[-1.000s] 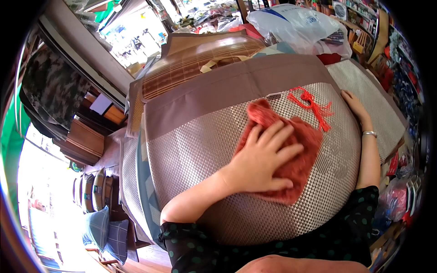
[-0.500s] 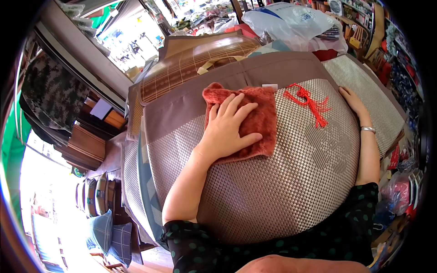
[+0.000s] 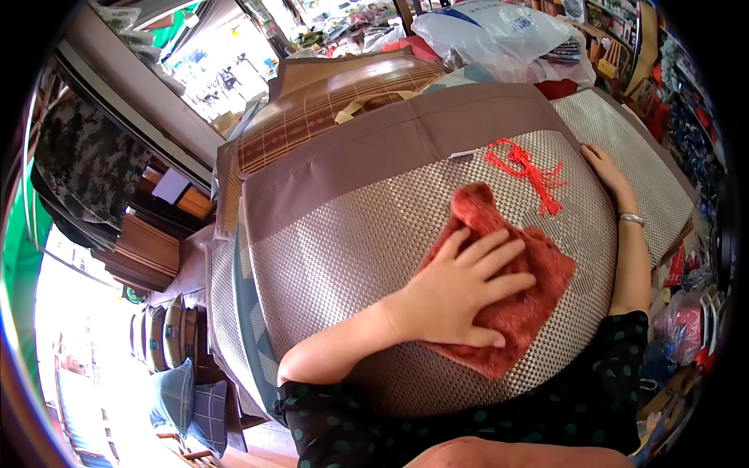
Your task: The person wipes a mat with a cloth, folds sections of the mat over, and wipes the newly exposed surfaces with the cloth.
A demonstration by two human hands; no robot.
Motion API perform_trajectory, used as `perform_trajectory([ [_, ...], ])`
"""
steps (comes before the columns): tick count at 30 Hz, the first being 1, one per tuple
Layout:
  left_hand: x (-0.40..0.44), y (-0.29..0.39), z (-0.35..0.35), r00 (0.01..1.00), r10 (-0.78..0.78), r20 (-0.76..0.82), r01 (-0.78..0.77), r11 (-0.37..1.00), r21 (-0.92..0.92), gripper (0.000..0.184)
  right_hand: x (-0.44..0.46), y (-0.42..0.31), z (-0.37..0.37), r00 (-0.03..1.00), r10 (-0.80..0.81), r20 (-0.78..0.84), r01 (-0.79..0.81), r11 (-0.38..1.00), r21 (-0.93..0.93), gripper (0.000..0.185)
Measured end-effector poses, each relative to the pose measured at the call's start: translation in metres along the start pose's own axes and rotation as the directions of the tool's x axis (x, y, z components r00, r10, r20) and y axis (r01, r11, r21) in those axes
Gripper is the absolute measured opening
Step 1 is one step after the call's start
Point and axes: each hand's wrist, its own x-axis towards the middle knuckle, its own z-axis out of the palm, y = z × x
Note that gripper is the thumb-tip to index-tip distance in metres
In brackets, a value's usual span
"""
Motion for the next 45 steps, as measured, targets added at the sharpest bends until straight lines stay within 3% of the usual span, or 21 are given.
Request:
perform_trajectory([
  [4,-0.008,-0.043,-0.019,0.969,-0.174,-0.173,0.196,0.974,0.118,0.077,-0.014,-0.014,0.000,0.999,0.023,-0.043,-0.024,0.999,-0.024,0.063],
  [7,-0.024,-0.078,-0.030,0.881,-0.362,-0.304,0.434,0.875,0.214,0.075,-0.014,-0.016,-0.001,0.999,0.022,-0.035,-0.023,1.000,-0.017,0.063],
  [11,-0.034,-0.091,-0.032,0.839,-0.402,-0.366,0.506,0.824,0.255,0.076,-0.008,-0.011,-0.001,0.999,0.022,-0.033,-0.024,0.999,-0.035,0.063],
  [14,-0.019,-0.058,-0.027,0.883,-0.369,-0.292,0.439,0.869,0.230,0.074,-0.008,-0.010,-0.001,1.000,-0.003,-0.026,0.003,1.000,-0.007,0.063],
  [17,-0.004,-0.023,-0.009,0.977,-0.145,-0.158,0.160,0.984,0.084,0.076,-0.006,-0.007,-0.001,1.000,-0.013,-0.005,0.013,0.999,0.030,0.063],
  [20,0.000,0.003,0.004,0.997,0.022,-0.071,-0.022,1.000,0.006,0.078,0.002,0.002,-0.001,0.999,-0.034,0.007,0.034,0.999,0.031,0.063],
  [24,-0.002,-0.014,-0.004,0.995,-0.010,-0.102,0.014,0.999,0.035,0.078,-0.002,-0.001,-0.002,1.000,-0.002,0.004,0.002,1.000,0.014,0.063],
  [30,-0.023,-0.075,-0.031,0.885,-0.370,-0.282,0.429,0.884,0.185,0.075,-0.014,-0.017,-0.001,0.999,0.037,-0.012,-0.037,0.999,0.031,0.063],
  [32,-0.031,-0.088,-0.032,0.853,-0.394,-0.342,0.483,0.845,0.229,0.075,-0.014,-0.018,0.000,0.998,0.060,-0.018,-0.059,0.997,0.042,0.063],
  [36,-0.023,-0.066,-0.027,0.875,-0.364,-0.321,0.449,0.857,0.251,0.075,-0.015,-0.020,0.000,0.998,0.058,-0.011,-0.057,0.997,0.046,0.062],
  [41,0.000,-0.005,0.000,0.991,-0.038,-0.127,0.044,0.998,0.046,0.079,-0.014,-0.014,0.000,1.000,0.022,-0.011,-0.021,0.997,0.074,0.061],
  [42,0.000,0.005,0.003,0.998,-0.011,-0.056,0.012,1.000,0.023,0.080,-0.012,-0.012,0.000,1.000,0.013,-0.010,-0.012,0.998,0.055,0.061],
  [45,-0.001,0.008,0.007,0.999,0.012,-0.035,-0.012,1.000,-0.016,0.079,-0.005,-0.005,-0.002,1.000,-0.006,0.002,0.005,0.999,0.035,0.061],
])
